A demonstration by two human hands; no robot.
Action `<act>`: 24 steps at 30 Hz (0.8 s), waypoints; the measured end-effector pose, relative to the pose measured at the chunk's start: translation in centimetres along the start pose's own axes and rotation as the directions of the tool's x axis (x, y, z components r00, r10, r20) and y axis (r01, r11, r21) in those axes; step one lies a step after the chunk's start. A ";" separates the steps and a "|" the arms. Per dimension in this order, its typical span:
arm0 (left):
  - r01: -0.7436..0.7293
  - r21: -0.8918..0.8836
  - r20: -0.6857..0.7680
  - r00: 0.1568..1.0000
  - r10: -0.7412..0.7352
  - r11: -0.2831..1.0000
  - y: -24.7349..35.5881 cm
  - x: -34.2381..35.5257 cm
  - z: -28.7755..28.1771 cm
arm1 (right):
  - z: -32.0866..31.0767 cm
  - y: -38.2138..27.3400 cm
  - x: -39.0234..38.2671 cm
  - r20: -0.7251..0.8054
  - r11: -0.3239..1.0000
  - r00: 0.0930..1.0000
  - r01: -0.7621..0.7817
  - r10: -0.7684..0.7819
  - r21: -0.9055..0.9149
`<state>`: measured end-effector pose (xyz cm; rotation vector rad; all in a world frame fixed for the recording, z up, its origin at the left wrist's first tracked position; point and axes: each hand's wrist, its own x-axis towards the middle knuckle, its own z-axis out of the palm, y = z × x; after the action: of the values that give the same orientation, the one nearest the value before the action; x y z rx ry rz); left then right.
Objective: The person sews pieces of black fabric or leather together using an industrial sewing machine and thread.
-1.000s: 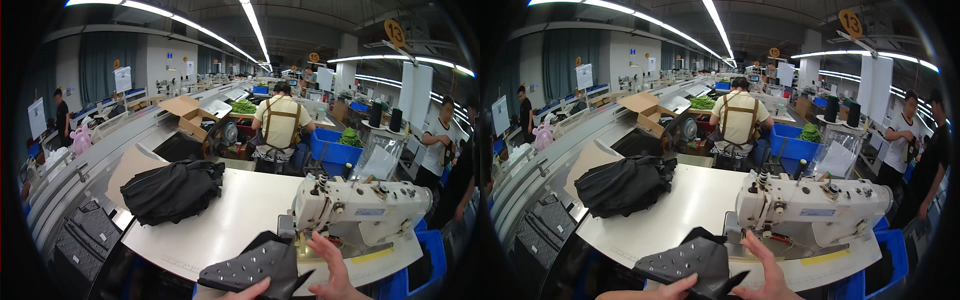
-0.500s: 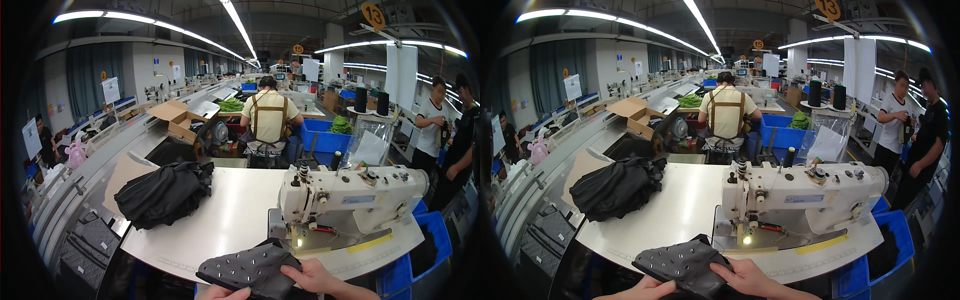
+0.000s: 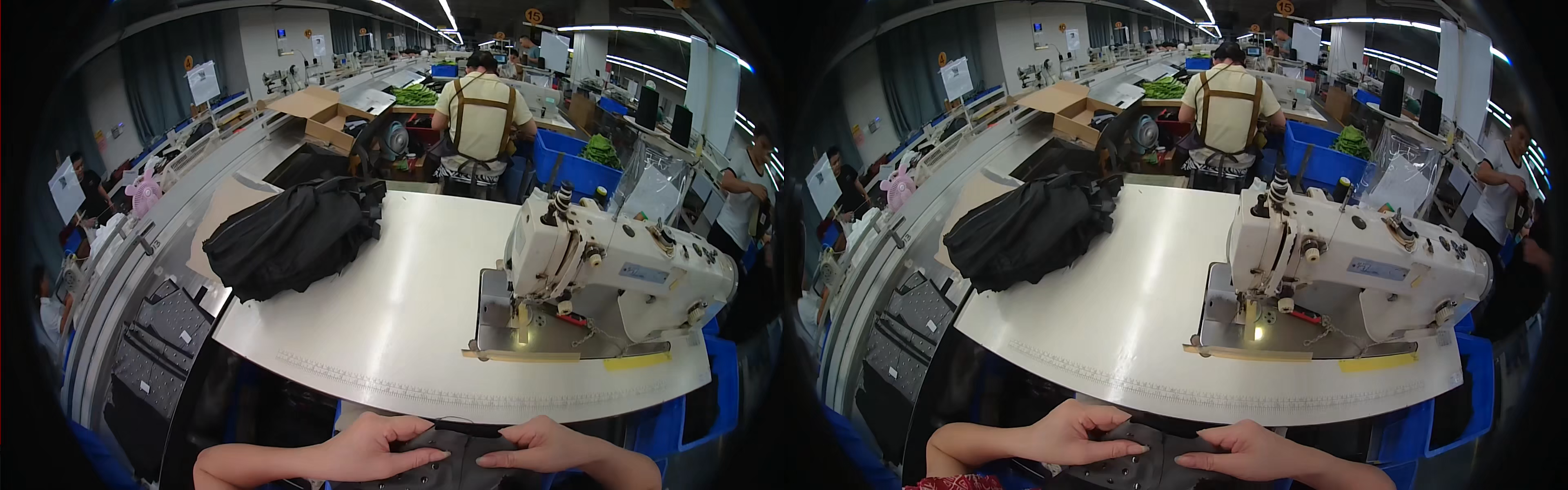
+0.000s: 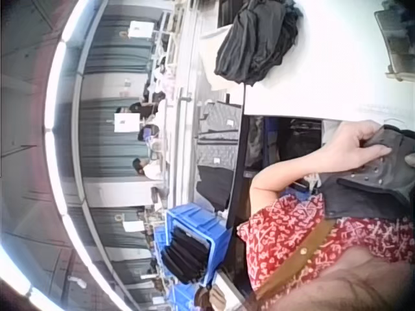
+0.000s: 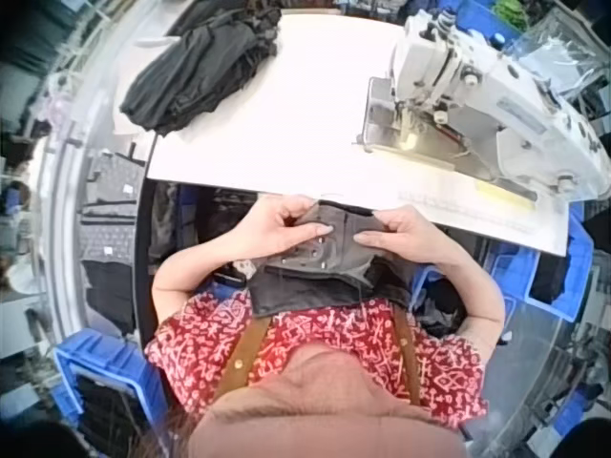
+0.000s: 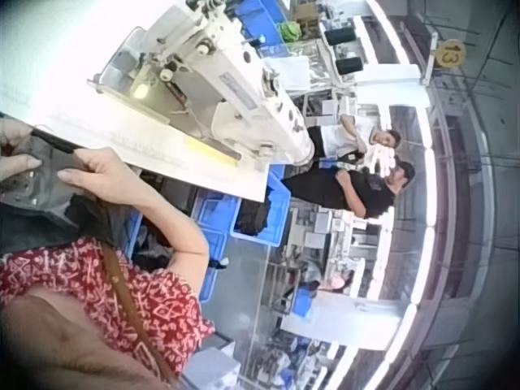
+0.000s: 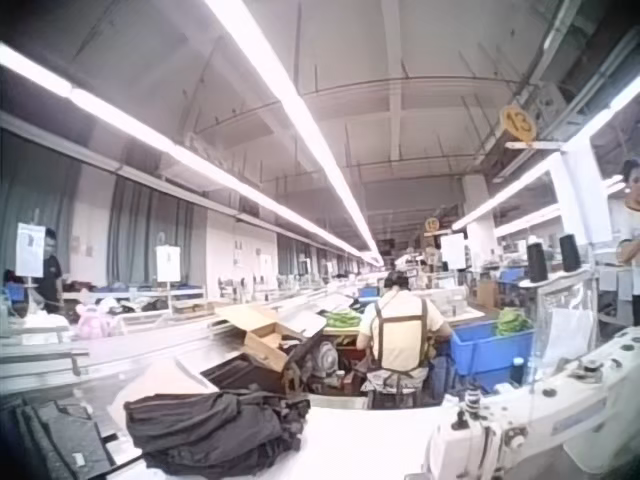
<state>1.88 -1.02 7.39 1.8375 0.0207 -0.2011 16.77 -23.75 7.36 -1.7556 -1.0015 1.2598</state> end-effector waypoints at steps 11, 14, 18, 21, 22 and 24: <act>-0.050 -0.099 0.031 0.998 0.053 0.994 -3.8 1.5 1.4 | 1.6 2.8 -0.4 -0.274 0.958 0.918 0.269 -0.286 -0.099; -0.070 -0.143 -0.056 0.997 0.062 0.987 -4.1 1.7 2.9 | 1.8 2.9 0.1 -0.283 0.930 0.891 0.367 -0.354 -0.007; -0.020 -0.079 -0.045 0.999 0.017 0.997 -4.3 1.8 3.7 | 1.9 2.9 1.1 -0.276 0.946 0.930 0.290 -0.243 0.143; -0.023 -0.092 -0.056 0.998 0.017 0.995 -4.3 2.1 3.5 | 2.5 2.2 0.9 -0.443 0.884 0.766 0.389 -0.467 -0.259; -0.006 -0.088 -0.081 0.997 -0.001 0.996 -4.3 2.2 3.3 | 2.5 1.9 0.7 -0.435 0.847 0.727 0.457 -0.531 -0.270; -0.069 -0.124 -0.127 0.990 0.054 0.990 -4.6 2.5 3.1 | 2.7 1.0 -0.1 -0.167 0.510 0.482 0.803 -0.860 -0.310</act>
<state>3.39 -2.92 1.88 1.7172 0.0617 -0.0414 14.35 -23.90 5.85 -1.1964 -1.5551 0.2347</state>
